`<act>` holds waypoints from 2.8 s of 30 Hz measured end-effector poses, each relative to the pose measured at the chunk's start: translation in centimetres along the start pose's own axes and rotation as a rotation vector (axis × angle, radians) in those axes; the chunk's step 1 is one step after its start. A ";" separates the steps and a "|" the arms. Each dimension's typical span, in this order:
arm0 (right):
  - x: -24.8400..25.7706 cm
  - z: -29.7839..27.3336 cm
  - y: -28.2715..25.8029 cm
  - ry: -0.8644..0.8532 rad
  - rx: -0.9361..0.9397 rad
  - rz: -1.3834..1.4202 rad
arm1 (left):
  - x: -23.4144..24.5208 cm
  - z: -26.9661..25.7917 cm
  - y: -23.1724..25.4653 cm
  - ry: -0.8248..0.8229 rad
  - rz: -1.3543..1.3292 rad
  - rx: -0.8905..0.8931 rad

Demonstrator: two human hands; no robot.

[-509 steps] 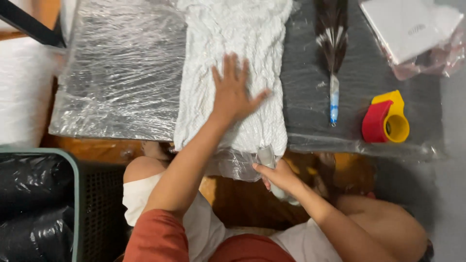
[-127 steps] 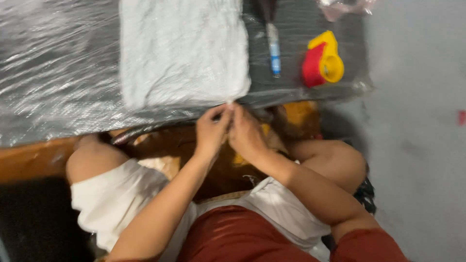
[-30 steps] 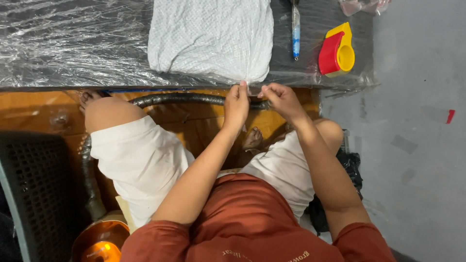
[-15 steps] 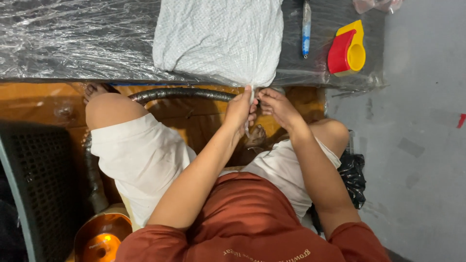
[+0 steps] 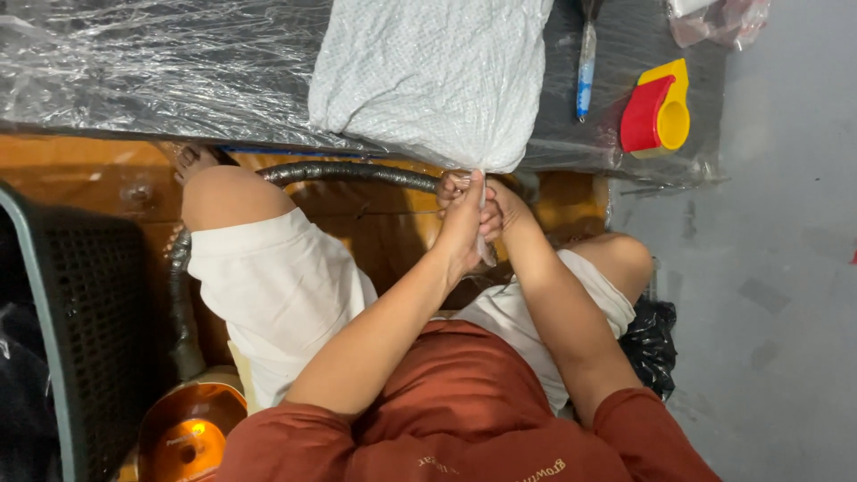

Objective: Compressing a cushion insert using a vacuum hose and sealing the plastic bag with tape.

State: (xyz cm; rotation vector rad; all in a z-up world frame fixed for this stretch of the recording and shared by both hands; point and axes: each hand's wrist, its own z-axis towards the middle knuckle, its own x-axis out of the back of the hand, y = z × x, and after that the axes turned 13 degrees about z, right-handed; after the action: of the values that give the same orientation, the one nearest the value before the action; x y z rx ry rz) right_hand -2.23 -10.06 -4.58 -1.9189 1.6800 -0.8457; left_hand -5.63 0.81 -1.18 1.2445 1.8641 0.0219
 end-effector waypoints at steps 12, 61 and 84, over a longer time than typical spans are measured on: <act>2.2 -9.1 -6.8 0.036 0.150 -0.844 | 0.3 1.8 -2.6 0.124 0.188 -0.258; 3.4 -1.2 6.0 0.336 0.166 -0.047 | 0.1 1.5 -4.6 -0.037 -0.030 -0.232; 2.9 -8.6 0.3 0.284 0.843 0.159 | 1.7 0.9 -3.0 0.333 0.890 -0.646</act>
State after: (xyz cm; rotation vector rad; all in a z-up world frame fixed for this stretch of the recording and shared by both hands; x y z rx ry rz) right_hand -8.32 -12.48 1.75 -1.1130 1.2683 -1.5050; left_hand -7.48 0.19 -4.22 1.5221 1.2272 1.2615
